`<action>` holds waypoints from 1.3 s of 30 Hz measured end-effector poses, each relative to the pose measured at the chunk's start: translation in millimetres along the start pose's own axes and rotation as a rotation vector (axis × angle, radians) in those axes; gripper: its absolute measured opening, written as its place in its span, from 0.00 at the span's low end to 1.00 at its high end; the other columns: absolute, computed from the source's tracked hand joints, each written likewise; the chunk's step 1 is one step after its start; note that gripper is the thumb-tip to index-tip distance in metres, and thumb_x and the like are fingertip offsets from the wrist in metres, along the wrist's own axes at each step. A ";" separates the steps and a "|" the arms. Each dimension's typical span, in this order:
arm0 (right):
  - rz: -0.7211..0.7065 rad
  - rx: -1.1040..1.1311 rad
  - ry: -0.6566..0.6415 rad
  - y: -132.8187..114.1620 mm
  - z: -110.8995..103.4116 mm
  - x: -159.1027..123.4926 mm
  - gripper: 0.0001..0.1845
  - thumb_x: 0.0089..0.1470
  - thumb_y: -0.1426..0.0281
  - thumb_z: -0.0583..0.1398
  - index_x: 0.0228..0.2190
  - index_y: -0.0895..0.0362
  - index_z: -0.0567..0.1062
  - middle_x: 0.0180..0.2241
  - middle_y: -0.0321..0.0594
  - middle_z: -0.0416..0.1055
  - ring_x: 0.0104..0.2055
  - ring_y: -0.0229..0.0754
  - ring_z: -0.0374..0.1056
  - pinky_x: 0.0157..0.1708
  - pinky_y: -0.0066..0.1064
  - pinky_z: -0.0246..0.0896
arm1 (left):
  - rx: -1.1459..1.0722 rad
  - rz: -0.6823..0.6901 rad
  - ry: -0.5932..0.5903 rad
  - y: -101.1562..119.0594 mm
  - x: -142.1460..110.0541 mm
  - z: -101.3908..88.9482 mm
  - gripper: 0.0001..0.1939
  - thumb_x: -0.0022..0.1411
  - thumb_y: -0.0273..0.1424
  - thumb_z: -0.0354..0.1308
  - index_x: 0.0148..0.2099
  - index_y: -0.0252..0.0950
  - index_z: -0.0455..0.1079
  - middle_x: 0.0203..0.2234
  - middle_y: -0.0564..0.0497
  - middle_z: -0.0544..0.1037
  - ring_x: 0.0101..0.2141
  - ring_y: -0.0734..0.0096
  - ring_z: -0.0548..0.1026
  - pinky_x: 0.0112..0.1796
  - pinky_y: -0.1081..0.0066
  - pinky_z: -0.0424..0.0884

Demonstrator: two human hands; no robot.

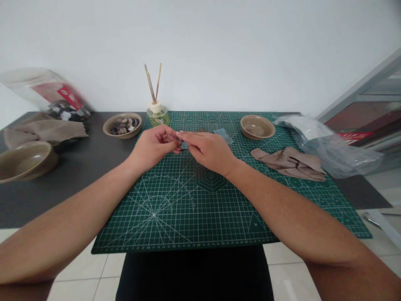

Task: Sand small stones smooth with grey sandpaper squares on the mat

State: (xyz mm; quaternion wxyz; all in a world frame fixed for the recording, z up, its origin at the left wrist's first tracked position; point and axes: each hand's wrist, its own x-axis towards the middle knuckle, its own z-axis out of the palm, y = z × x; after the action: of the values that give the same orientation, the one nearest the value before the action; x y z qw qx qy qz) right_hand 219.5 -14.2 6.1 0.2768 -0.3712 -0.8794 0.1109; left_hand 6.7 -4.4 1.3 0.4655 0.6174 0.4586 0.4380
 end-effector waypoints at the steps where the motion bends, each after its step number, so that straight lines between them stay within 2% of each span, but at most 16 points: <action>1: -0.002 -0.013 -0.008 -0.6 0.0 0.4 0.29 0.70 0.79 0.54 0.67 0.53 0.77 0.67 0.40 0.77 0.65 0.44 0.77 0.64 0.38 0.71 | -0.012 0.007 0.009 -0.4 0.2 0.0 0.12 0.53 0.31 0.76 0.37 0.35 0.76 0.24 0.53 0.83 0.26 0.69 0.84 0.33 0.70 0.83; 9: -0.053 -0.121 -0.010 -4.8 -1.5 0.8 0.30 0.72 0.79 0.54 0.70 0.54 0.73 0.70 0.43 0.73 0.63 0.46 0.78 0.64 0.42 0.73 | -0.037 0.071 0.063 1.4 -3.0 3.5 0.14 0.55 0.34 0.77 0.34 0.36 0.75 0.23 0.53 0.83 0.25 0.69 0.83 0.30 0.71 0.82; 14: -0.047 -0.132 -0.003 -3.5 1.2 1.7 0.31 0.72 0.80 0.53 0.72 0.55 0.71 0.65 0.44 0.78 0.60 0.44 0.79 0.63 0.39 0.73 | -0.020 0.036 0.039 4.2 -5.3 3.4 0.15 0.55 0.35 0.78 0.36 0.35 0.76 0.24 0.52 0.85 0.26 0.67 0.85 0.31 0.70 0.84; 17: -0.040 -0.130 -0.014 -3.7 1.7 2.0 0.31 0.71 0.81 0.52 0.71 0.58 0.71 0.66 0.46 0.78 0.62 0.44 0.79 0.64 0.38 0.73 | -0.036 0.039 0.029 2.6 -4.7 2.8 0.15 0.54 0.33 0.78 0.37 0.35 0.75 0.23 0.52 0.85 0.26 0.67 0.85 0.31 0.70 0.83; 23: -0.081 -0.139 -0.036 -4.9 0.2 2.9 0.32 0.71 0.82 0.51 0.71 0.60 0.71 0.70 0.46 0.71 0.67 0.44 0.75 0.68 0.41 0.70 | -0.020 0.051 0.019 3.0 -5.2 3.3 0.14 0.56 0.32 0.76 0.34 0.37 0.72 0.18 0.56 0.80 0.17 0.72 0.78 0.21 0.76 0.75; 28: -0.129 -0.148 -0.035 -4.2 -0.2 2.9 0.32 0.70 0.81 0.52 0.71 0.60 0.71 0.72 0.45 0.68 0.70 0.43 0.72 0.70 0.42 0.68 | -0.080 0.038 0.028 3.9 -5.8 5.4 0.15 0.53 0.30 0.76 0.32 0.37 0.70 0.22 0.52 0.84 0.25 0.65 0.86 0.29 0.72 0.83; 32: -0.103 -0.169 -0.018 -6.2 -2.1 1.2 0.32 0.70 0.81 0.52 0.71 0.57 0.72 0.72 0.44 0.69 0.67 0.44 0.74 0.68 0.41 0.69 | -0.118 0.067 0.046 3.3 -5.9 6.9 0.16 0.53 0.31 0.77 0.33 0.37 0.70 0.24 0.51 0.85 0.27 0.64 0.87 0.31 0.70 0.85; 39: -0.010 -0.208 -0.015 -6.6 -7.4 1.1 0.29 0.74 0.77 0.53 0.72 0.57 0.70 0.66 0.47 0.77 0.63 0.46 0.78 0.62 0.40 0.71 | -0.144 0.157 0.080 6.5 -7.6 6.6 0.16 0.53 0.31 0.78 0.35 0.37 0.72 0.20 0.54 0.83 0.22 0.67 0.84 0.27 0.71 0.83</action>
State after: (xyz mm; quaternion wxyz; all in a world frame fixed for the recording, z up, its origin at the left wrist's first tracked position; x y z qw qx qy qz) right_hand 219.2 -18.1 15.3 0.2305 -0.3928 -0.8900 0.0205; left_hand 12.6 -13.9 5.6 0.4540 0.5984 0.3945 0.5294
